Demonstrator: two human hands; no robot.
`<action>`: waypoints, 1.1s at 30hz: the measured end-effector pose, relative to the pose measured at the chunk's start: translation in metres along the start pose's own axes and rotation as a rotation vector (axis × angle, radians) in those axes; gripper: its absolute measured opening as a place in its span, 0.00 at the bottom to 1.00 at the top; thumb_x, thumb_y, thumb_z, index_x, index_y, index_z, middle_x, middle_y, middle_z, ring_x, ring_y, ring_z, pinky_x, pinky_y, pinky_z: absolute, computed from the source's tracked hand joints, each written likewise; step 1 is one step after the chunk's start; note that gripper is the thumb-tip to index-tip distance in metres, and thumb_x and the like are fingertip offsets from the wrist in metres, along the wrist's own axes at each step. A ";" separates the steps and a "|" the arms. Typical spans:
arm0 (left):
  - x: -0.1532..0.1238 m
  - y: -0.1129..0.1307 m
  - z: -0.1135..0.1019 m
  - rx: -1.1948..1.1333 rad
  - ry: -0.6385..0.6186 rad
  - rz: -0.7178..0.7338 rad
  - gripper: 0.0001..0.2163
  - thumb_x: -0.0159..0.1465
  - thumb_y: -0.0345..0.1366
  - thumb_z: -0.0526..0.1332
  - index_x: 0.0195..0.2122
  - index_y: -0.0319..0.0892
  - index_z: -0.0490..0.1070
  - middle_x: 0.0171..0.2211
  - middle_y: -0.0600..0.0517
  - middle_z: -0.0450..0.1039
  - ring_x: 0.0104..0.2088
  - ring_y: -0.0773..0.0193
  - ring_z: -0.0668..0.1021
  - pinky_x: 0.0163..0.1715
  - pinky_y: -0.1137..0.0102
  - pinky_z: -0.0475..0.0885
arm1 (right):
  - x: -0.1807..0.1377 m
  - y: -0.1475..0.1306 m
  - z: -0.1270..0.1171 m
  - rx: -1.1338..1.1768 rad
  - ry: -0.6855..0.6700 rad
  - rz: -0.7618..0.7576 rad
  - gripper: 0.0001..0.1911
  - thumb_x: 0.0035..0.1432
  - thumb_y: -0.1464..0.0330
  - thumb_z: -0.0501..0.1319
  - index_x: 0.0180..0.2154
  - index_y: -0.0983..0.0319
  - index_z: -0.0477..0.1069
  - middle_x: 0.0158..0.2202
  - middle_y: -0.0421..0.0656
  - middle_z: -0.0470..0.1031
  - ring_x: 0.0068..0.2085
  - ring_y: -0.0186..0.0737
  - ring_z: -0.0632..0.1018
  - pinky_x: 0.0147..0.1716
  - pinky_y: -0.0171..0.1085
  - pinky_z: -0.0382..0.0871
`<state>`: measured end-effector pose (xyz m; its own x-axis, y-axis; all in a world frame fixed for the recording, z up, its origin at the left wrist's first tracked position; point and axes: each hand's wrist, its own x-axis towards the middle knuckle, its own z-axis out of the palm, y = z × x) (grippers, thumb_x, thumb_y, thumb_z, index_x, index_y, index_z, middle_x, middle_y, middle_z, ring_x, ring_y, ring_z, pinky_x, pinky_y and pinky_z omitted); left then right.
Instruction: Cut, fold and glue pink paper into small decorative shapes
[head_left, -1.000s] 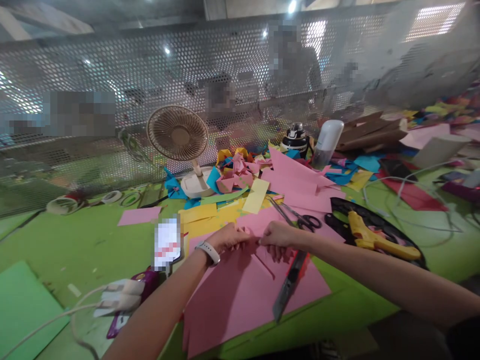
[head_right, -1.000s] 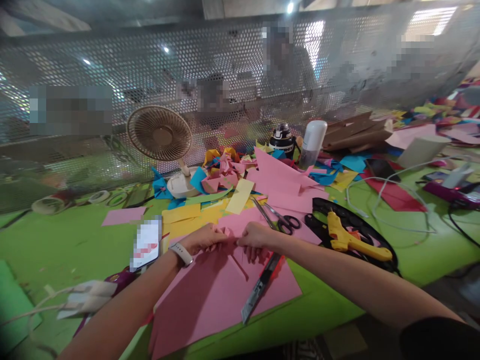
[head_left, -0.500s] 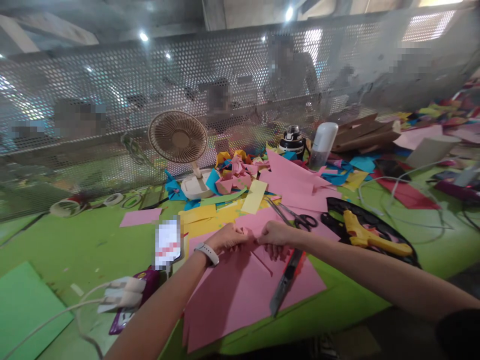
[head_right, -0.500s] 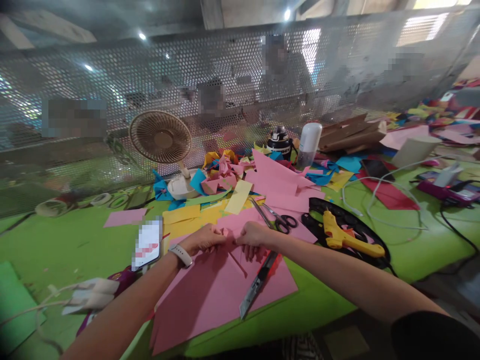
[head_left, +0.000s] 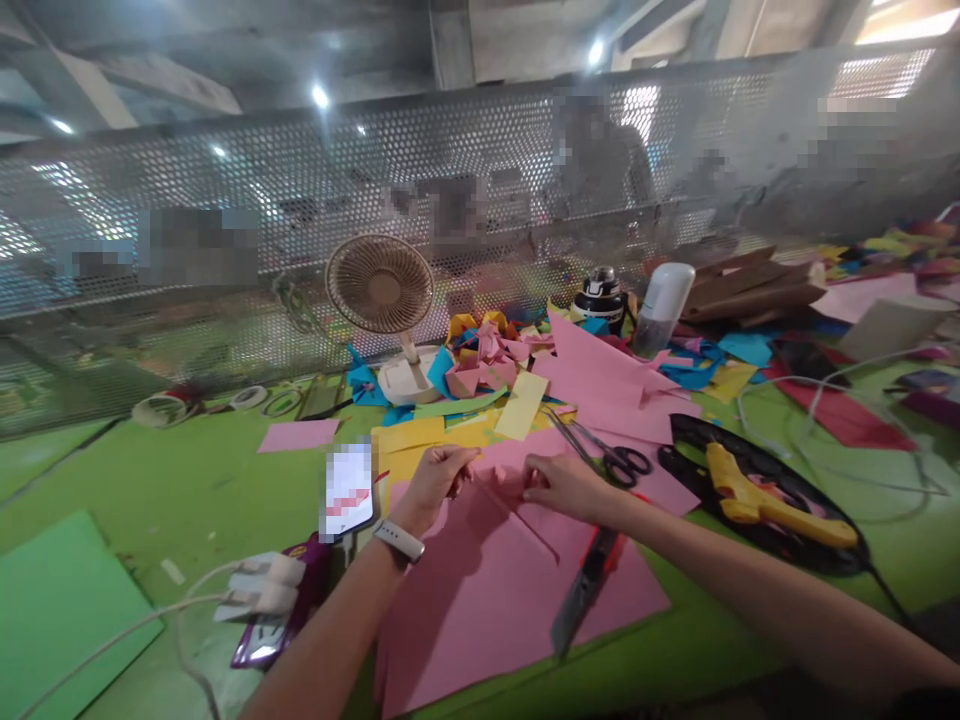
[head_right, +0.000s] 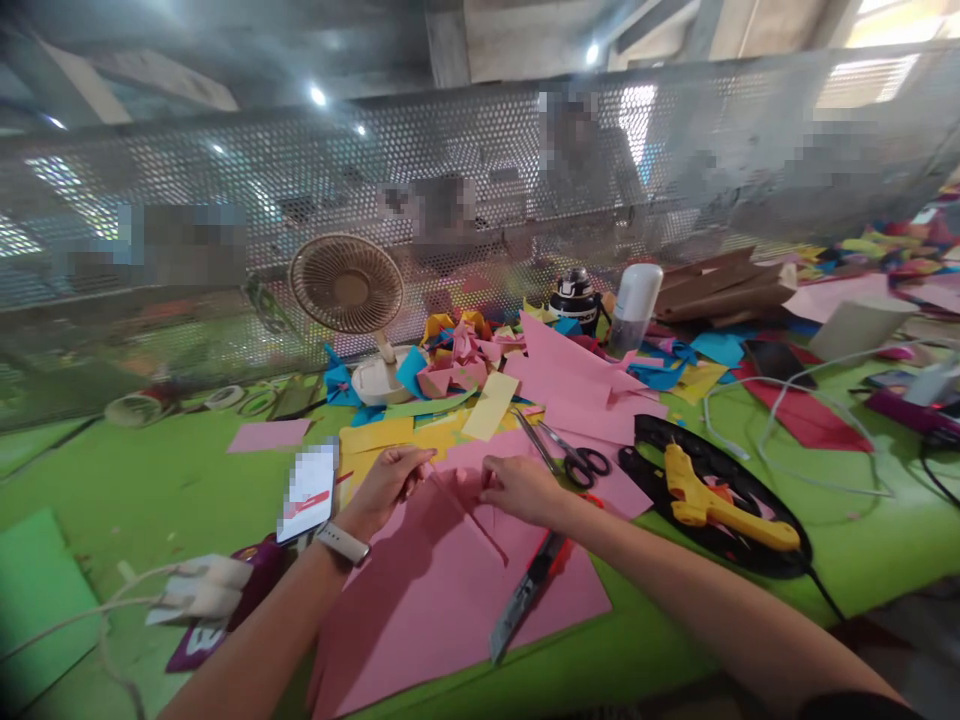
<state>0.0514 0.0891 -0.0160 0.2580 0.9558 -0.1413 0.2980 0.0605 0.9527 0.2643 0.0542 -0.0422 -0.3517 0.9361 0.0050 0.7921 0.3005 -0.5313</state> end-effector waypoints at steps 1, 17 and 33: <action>-0.001 -0.001 0.002 -0.002 0.014 0.003 0.18 0.54 0.49 0.57 0.16 0.40 0.62 0.11 0.59 0.55 0.13 0.75 0.58 0.15 0.76 0.50 | 0.000 0.000 0.001 -0.032 0.010 -0.028 0.05 0.53 0.67 0.60 0.33 0.62 0.69 0.31 0.42 0.75 0.33 0.38 0.75 0.30 0.32 0.60; -0.011 -0.015 0.020 0.505 0.119 0.242 0.15 0.58 0.50 0.57 0.31 0.42 0.72 0.27 0.51 0.72 0.27 0.64 0.72 0.27 0.73 0.62 | -0.003 0.000 0.008 -0.263 0.189 -0.096 0.09 0.54 0.66 0.55 0.38 0.62 0.67 0.33 0.43 0.74 0.30 0.38 0.74 0.28 0.34 0.57; -0.015 -0.012 0.026 -0.279 -0.032 -0.093 0.18 0.58 0.50 0.58 0.41 0.41 0.67 0.37 0.48 0.74 0.36 0.61 0.76 0.35 0.70 0.71 | -0.010 -0.009 0.011 -0.333 0.321 -0.284 0.10 0.61 0.73 0.49 0.32 0.62 0.69 0.27 0.43 0.71 0.28 0.36 0.72 0.28 0.34 0.59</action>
<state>0.0680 0.0665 -0.0322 0.2712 0.9331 -0.2360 0.0585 0.2287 0.9717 0.2554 0.0400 -0.0463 -0.4460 0.8030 0.3953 0.8218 0.5424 -0.1745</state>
